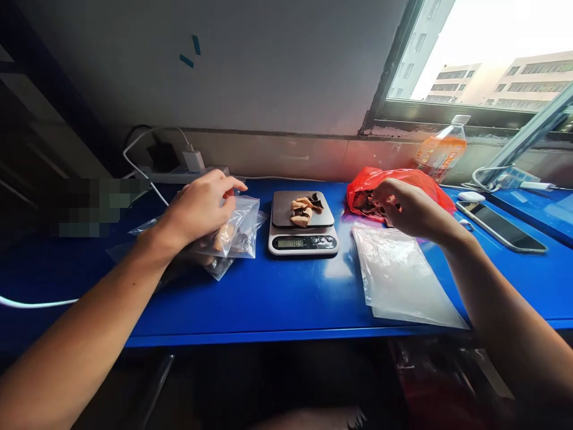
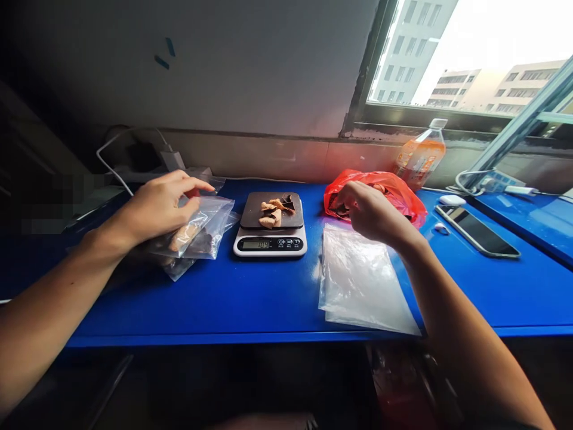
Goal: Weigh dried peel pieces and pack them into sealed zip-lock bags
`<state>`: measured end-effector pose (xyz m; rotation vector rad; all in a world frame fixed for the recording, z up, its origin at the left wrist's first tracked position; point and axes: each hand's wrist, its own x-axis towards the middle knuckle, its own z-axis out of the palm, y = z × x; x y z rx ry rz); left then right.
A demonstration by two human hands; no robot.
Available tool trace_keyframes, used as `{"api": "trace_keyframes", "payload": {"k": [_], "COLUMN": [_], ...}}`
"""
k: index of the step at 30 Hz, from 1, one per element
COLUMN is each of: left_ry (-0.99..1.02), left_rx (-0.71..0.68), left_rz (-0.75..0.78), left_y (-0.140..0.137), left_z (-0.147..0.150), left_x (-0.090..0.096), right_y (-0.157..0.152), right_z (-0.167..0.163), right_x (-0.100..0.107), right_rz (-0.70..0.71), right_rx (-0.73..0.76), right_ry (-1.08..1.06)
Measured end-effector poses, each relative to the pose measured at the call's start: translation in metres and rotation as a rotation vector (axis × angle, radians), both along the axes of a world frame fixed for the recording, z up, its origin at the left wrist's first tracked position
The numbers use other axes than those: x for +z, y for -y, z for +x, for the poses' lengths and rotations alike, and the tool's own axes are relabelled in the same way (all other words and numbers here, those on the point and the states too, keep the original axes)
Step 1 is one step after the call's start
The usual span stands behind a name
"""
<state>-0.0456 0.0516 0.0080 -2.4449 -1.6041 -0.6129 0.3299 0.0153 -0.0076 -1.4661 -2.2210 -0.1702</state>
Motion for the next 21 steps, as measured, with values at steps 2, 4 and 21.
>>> {"api": "trace_keyframes", "payload": {"k": [2,4,21], "left_ry": [0.049,0.078,0.144], "left_rx": [-0.01,-0.024,-0.096], "left_rz": [0.064,0.089,0.127], "left_y": [0.0,0.002,0.011], "left_z": [0.0,0.0,0.002], "left_x": [0.002,0.003,0.009], "right_y": [-0.001,0.003,0.018], "right_z": [0.0,0.003,-0.018], "right_x": [0.003,0.004,0.003], "right_rz": [-0.013,-0.122,-0.549], "right_rx": [-0.016,-0.002,0.063], "right_ry": [-0.03,0.002,0.073]}}
